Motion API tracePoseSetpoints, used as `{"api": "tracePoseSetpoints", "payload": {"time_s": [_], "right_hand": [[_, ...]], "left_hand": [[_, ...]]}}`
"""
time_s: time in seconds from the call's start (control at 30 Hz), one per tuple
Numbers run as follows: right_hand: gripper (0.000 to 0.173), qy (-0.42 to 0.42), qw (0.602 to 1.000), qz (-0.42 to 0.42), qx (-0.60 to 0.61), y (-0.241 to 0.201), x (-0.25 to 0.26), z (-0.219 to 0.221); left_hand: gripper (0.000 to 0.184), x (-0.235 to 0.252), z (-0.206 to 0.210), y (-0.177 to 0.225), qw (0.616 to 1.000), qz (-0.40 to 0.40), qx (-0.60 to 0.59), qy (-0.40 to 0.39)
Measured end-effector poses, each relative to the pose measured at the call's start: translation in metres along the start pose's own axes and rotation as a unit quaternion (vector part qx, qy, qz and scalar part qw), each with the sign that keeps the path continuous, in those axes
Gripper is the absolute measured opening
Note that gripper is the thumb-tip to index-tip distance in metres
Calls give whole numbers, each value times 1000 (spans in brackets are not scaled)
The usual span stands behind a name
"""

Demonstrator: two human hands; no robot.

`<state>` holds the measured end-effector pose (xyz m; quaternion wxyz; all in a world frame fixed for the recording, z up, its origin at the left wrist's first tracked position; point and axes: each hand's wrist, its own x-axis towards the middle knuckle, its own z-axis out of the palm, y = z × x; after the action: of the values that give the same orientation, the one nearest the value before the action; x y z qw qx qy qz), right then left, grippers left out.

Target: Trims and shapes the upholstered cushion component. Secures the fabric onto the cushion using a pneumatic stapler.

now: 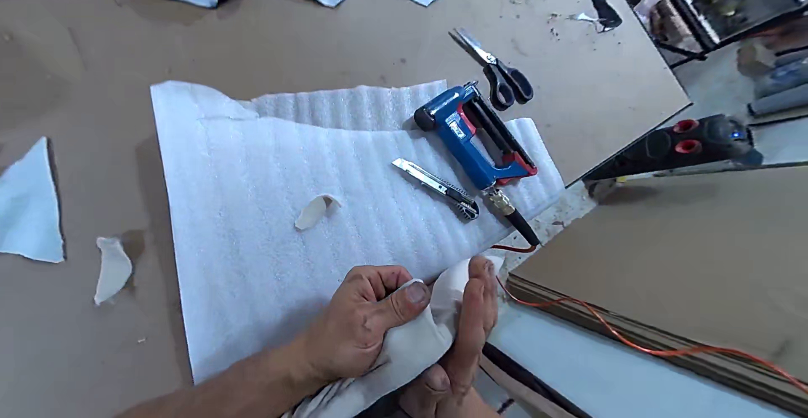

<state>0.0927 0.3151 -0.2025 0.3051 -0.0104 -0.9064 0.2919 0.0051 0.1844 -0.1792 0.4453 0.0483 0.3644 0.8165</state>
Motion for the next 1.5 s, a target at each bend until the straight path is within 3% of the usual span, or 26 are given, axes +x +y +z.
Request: {"api": "tracePoseSetpoints", "payload": {"time_s": [0.13,0.23,0.3,0.33,0.4,0.47,0.53,0.57,0.6,0.67,0.7,0.8,0.87,1.0,1.1,1.17,1.27,1.4,1.5], "right_hand": [[58,-29,998,-10,-53,-44,35,4],[63,-91,991,-60,-83,-70,60,7],[58,-76,994,-84,-6,-65,60,-2],[51,-56,995,-76,28,-54,52,-10],[53,-27,998,-56,16,-26,28,-19],[58,-31,998,-57,-27,-21,25,-9],[50,-80,993,-66,-48,-49,38,-6],[50,-117,990,-74,-30,-60,51,-8],[50,-156,985,-70,20,-63,68,-16],[42,-195,977,-28,80,-33,105,-38],[41,-206,978,0,16,-2,120,-46],[61,-277,935,106,-192,103,139,-33],[75,-311,908,125,-251,148,145,-10],[79,-356,884,136,-271,168,172,19],[82,-403,857,149,-283,168,204,22],[71,-433,832,164,-306,160,225,10],[25,-486,800,212,-282,120,270,-34],[23,-556,692,449,-100,17,303,-101],[16,-590,621,506,-98,-42,296,-110]], "left_hand": [[26,-1,-2,0,1000,4,-2,31],[14,-2,-17,-15,995,71,64,36],[9,-5,-16,-14,994,75,84,17],[17,-1,-8,-5,998,39,50,17],[25,1,2,4,999,-26,26,7],[26,5,1,4,998,-35,44,9],[23,5,-15,-33,996,55,64,-21],[16,9,-32,-70,986,142,56,-63],[14,9,-39,-95,980,177,50,-75],[23,6,-36,-100,989,133,39,-53],[26,4,-30,-87,993,100,53,-41],[26,0,-1,-24,986,-1,165,22],[28,3,-1,-13,978,-28,206,25],[35,8,-6,-18,968,-67,242,-13],[39,12,-11,-23,964,-44,260,-26],[41,11,-11,-25,960,-39,274,-35],[42,13,-12,-24,956,-45,287,-41],[40,15,-8,-27,951,-55,302,-41],[40,18,-8,-25,941,-81,324,-53]]}}
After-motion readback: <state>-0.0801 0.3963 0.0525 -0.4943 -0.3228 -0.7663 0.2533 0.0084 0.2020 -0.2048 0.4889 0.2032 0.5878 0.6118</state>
